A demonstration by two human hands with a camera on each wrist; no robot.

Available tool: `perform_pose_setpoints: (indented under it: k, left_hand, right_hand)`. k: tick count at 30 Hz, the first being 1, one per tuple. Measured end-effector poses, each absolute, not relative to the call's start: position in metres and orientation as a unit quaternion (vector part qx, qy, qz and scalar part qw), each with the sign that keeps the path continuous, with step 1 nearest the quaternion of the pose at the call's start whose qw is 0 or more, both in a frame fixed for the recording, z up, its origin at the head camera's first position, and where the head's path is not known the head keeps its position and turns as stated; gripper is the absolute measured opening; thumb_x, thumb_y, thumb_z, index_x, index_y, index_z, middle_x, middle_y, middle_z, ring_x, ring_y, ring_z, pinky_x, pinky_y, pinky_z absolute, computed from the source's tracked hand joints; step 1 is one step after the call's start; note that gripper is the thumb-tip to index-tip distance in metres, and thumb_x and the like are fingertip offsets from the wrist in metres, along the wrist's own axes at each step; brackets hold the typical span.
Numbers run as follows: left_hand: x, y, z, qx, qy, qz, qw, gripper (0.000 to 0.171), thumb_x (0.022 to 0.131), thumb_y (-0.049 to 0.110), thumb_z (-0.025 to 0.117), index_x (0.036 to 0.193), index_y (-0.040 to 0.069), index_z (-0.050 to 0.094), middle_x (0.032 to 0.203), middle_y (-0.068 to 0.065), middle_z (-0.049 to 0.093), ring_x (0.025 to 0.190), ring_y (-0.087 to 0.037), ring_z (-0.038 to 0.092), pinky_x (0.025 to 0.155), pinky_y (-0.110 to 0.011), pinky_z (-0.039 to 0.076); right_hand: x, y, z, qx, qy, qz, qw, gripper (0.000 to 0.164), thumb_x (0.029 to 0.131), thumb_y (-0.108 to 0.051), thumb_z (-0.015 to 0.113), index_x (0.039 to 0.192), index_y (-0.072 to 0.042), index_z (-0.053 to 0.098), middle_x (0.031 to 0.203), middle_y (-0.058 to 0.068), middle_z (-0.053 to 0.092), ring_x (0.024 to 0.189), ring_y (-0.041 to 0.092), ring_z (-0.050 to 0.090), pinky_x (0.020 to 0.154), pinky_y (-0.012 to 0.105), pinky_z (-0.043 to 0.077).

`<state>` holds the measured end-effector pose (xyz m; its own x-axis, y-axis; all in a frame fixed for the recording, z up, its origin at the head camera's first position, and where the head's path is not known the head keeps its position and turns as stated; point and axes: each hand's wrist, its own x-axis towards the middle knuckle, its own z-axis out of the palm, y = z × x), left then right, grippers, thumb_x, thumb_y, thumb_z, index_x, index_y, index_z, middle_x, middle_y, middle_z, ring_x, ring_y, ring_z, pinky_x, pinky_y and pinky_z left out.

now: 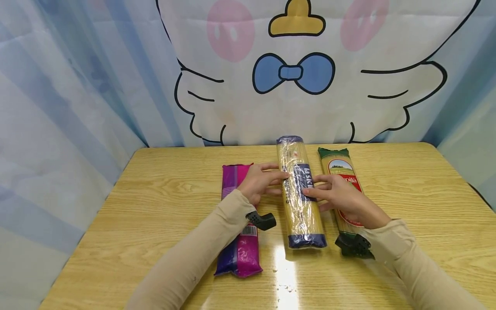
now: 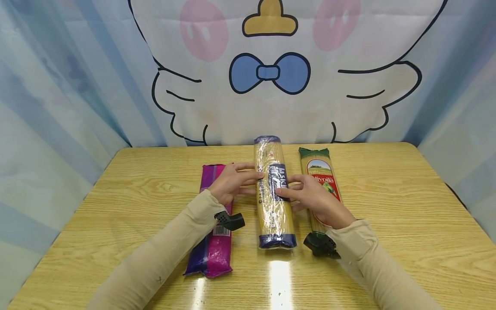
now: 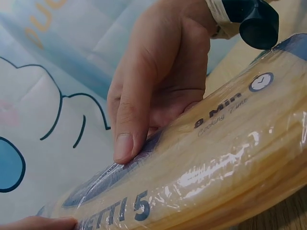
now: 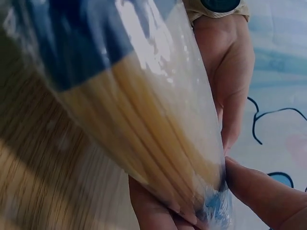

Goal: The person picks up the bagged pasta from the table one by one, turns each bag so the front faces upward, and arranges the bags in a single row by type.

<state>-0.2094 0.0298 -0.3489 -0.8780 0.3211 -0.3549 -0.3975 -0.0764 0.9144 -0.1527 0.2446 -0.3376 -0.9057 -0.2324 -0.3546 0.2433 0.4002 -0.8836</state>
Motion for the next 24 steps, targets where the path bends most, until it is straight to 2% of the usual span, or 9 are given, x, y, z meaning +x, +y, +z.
perform_pose_setpoints:
  k: [11,19,24]
  left_hand:
    - [-0.215,0.038,-0.354,-0.027,0.634,0.733,0.245,0.05,0.089,0.001,0.072,0.136,0.0,0.055,0.119,-0.022,0.068,0.105,-0.028,0.07,0.082,-0.044,0.061]
    - [-0.218,0.042,-0.36,-0.036,0.645,0.727,0.232,0.048,0.088,0.001,0.073,0.132,-0.001,0.057,0.115,-0.023,0.069,0.101,-0.028,0.071,0.077,-0.041,0.063]
    - [-0.22,0.044,-0.363,-0.044,0.658,0.718,0.222,0.046,0.088,0.003,0.074,0.131,0.001,0.058,0.111,-0.021,0.071,0.096,-0.026,0.072,0.075,-0.04,0.063]
  right_hand:
    - [-0.155,0.249,-0.339,0.005,0.819,-0.53,0.22,0.085,0.097,-0.037,0.065,0.152,0.009,0.021,0.146,0.035,0.042,0.126,0.043,0.052,0.091,0.043,0.059]
    - [-0.156,0.247,-0.342,0.012,0.826,-0.52,0.215,0.084,0.096,-0.034,0.066,0.152,0.01,0.021,0.144,0.036,0.042,0.118,0.041,0.059,0.085,0.039,0.061]
    - [-0.16,0.244,-0.345,0.019,0.83,-0.516,0.211,0.079,0.096,-0.03,0.066,0.15,0.011,0.025,0.142,0.037,0.044,0.104,0.032,0.067,0.081,0.036,0.061]
